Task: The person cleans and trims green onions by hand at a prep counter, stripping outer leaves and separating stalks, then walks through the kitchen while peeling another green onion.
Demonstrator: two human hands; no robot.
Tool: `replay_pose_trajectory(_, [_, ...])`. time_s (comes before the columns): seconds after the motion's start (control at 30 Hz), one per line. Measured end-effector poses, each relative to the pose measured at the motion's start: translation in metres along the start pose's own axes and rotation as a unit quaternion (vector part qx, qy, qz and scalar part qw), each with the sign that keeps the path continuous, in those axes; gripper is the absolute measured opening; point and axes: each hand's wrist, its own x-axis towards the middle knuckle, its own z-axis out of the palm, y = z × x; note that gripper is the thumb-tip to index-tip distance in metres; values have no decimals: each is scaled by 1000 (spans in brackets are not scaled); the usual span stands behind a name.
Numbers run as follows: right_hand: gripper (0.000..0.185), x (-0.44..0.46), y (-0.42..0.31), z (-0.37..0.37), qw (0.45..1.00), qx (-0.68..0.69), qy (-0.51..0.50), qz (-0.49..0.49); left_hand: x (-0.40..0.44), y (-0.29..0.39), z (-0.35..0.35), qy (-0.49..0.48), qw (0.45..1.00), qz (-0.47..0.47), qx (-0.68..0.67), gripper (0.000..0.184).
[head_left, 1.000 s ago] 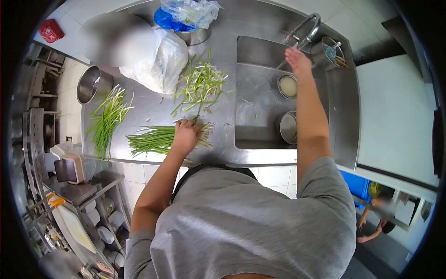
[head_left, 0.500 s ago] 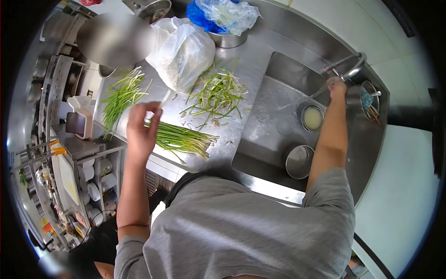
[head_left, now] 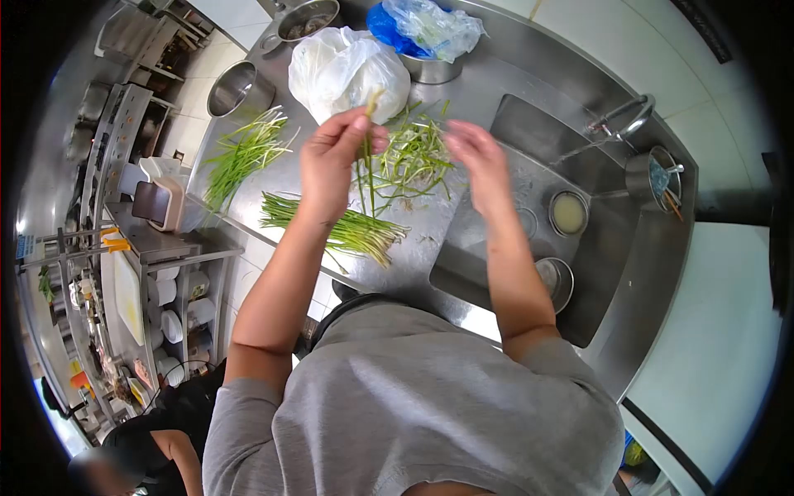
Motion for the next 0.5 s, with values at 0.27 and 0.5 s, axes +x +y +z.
replay_pose_trajectory(0.27, [10, 7, -3, 60, 996, -18, -77, -34, -14, -49, -5, -75, 992, 32, 102, 29])
replay_pose_trajectory(0.5, [13, 7, 0, 42, 934, -305, -44, -182, -21, -66, -9, -38, 989, -15, 142, 16])
